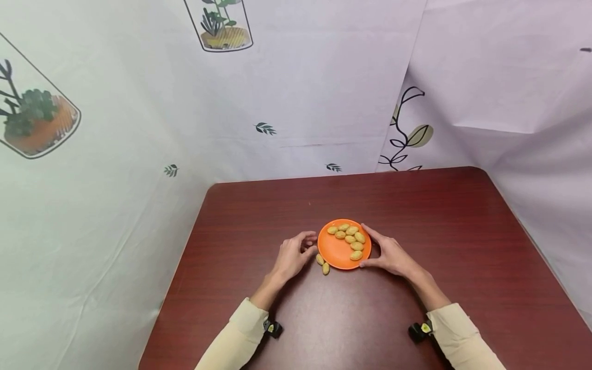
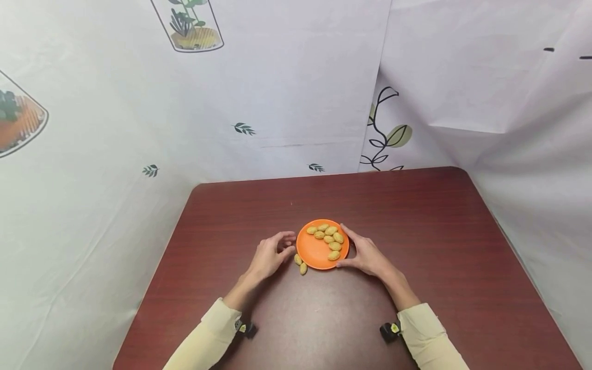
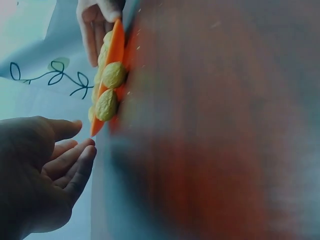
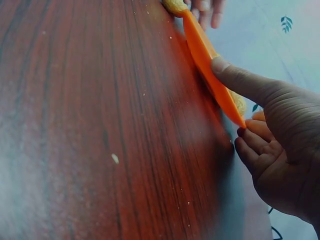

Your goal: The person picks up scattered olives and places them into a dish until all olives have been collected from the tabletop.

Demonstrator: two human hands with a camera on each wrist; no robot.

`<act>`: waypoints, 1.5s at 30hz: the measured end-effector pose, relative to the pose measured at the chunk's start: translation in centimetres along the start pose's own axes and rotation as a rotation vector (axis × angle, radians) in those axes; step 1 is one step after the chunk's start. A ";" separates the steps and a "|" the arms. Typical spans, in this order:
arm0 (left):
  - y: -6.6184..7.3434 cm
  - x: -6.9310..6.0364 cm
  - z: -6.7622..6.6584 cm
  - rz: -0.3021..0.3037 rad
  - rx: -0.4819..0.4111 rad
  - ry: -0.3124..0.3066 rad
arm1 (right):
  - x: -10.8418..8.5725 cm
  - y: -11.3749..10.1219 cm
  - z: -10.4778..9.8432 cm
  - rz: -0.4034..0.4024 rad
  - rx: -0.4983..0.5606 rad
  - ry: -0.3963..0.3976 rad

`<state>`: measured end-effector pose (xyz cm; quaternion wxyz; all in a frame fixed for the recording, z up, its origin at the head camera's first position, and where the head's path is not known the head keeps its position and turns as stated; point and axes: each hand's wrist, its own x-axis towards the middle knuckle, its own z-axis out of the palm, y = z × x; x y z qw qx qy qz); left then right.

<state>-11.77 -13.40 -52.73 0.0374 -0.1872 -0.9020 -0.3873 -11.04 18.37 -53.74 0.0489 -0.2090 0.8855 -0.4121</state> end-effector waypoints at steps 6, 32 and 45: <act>0.3 -1.6 0.5 0.001 -0.013 -0.045 | 0.0 0.0 0.0 0.002 0.002 -0.003; 0.4 -2.7 1.5 0.025 -0.006 0.035 | -0.1 0.0 0.0 0.016 0.006 -0.008; 0.2 -2.4 0.3 0.032 0.062 0.042 | -0.1 0.0 0.1 0.008 0.005 0.000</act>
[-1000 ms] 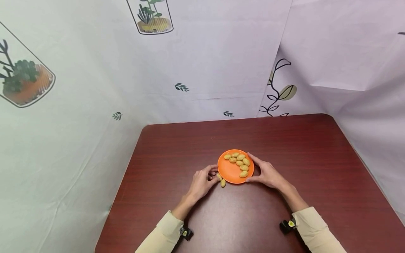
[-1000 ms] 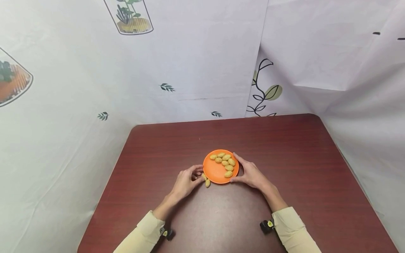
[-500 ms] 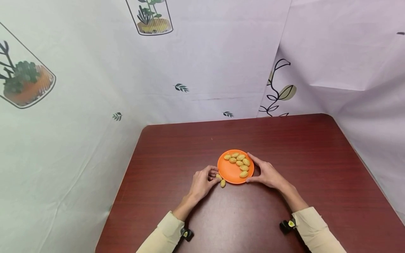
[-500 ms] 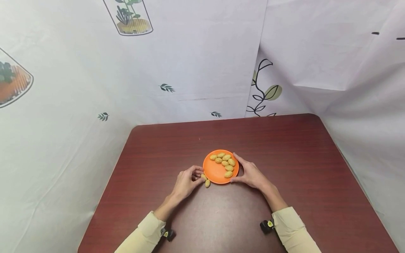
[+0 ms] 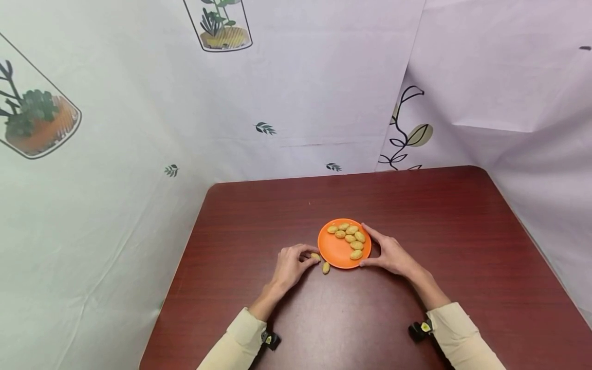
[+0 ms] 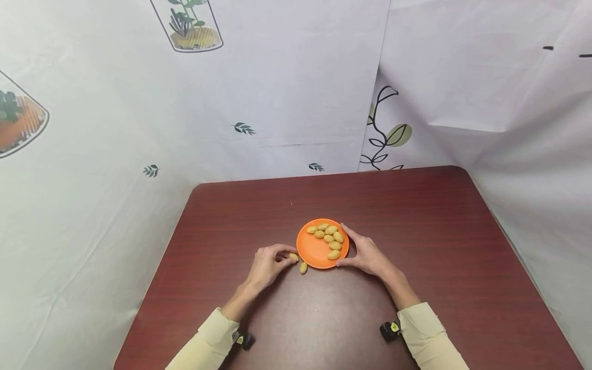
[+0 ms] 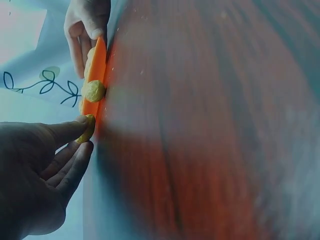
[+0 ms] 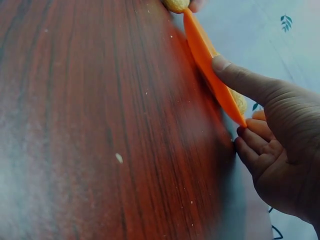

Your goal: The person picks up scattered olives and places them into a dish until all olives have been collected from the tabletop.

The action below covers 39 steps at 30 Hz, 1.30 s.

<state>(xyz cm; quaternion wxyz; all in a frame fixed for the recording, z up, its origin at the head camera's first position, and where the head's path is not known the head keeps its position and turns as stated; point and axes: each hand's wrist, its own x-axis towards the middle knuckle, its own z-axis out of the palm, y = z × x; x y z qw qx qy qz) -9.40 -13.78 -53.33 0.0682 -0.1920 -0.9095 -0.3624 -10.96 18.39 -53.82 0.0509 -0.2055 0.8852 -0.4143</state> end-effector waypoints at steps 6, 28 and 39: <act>-0.3 0.5 -0.8 -0.007 0.032 0.029 | 0.0 0.0 -0.1 -0.001 -0.004 0.002; 2.5 3.8 1.7 0.017 -0.048 0.001 | 0.0 0.2 -0.1 0.004 0.006 -0.001; 3.9 4.9 4.1 0.042 0.029 -0.077 | 0.0 0.1 0.0 -0.007 0.007 -0.002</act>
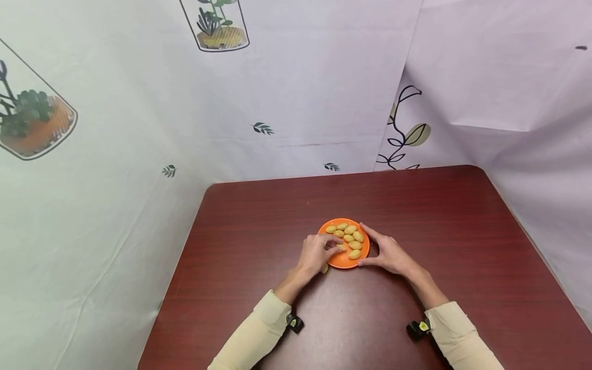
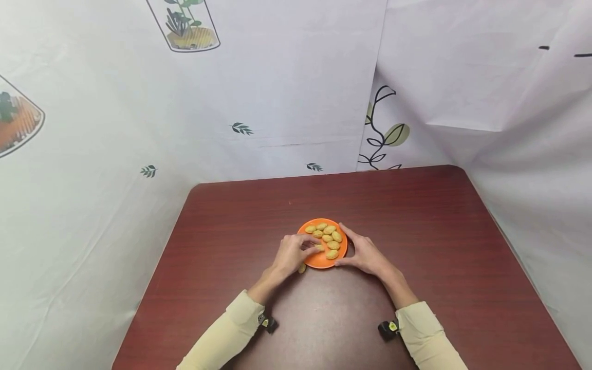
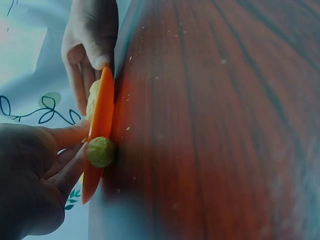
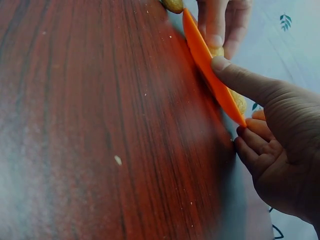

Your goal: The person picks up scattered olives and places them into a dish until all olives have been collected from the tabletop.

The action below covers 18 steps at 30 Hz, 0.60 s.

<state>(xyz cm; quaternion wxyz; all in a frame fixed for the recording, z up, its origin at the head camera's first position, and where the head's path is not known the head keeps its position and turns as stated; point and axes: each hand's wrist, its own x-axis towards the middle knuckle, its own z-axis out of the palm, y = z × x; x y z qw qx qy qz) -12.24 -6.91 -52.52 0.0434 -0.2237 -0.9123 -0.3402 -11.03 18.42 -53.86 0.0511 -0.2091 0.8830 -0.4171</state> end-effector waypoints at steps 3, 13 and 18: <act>0.0 0.0 0.4 -0.006 0.019 -0.003 | 0.0 0.0 0.1 -0.007 -0.001 0.002; 0.2 0.1 0.8 -0.003 0.038 -0.001 | 0.0 0.0 0.0 -0.021 -0.001 0.017; 0.3 0.1 1.1 -0.004 0.029 -0.003 | 0.0 0.0 0.1 -0.018 0.005 0.017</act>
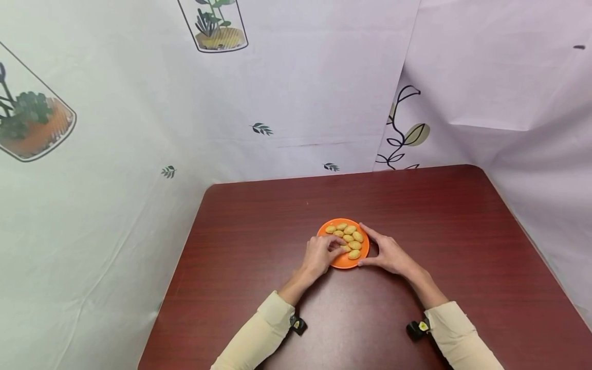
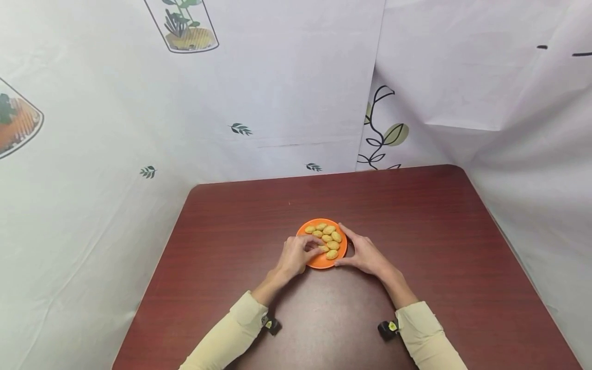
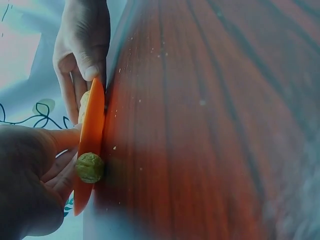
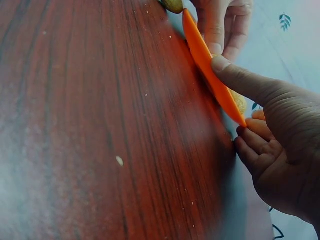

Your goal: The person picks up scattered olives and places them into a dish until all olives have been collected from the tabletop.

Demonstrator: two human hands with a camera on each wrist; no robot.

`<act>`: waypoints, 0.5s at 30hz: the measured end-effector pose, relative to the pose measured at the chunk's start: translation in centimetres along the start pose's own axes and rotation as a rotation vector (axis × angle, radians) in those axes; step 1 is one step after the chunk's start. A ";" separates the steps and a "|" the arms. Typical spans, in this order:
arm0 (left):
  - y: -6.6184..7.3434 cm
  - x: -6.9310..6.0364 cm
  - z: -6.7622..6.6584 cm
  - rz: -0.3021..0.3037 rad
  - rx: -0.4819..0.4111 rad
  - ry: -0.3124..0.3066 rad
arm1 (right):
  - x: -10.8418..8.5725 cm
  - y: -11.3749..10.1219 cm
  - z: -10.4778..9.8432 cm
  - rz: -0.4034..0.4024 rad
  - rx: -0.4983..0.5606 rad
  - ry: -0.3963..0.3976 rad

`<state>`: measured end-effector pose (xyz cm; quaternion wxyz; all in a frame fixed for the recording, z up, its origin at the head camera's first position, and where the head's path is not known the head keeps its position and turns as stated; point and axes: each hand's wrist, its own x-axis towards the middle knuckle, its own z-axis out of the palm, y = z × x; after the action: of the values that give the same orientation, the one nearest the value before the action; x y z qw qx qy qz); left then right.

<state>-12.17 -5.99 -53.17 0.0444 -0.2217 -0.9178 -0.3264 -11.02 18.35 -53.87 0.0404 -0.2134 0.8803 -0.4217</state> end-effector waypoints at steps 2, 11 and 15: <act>0.0 0.0 0.0 -0.001 -0.001 0.002 | 0.0 0.0 0.1 -0.001 0.000 0.000; 0.0 -0.2 -0.6 -0.006 -0.062 0.005 | 0.1 0.1 0.1 -0.003 -0.001 0.006; -0.3 -0.4 -1.3 0.006 -0.090 0.045 | 0.0 0.2 0.1 0.006 -0.002 0.005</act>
<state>-12.01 -7.20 -52.39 0.0559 -0.2189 -0.9002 -0.3724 -11.07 18.38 -54.02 0.0392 -0.2099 0.8814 -0.4214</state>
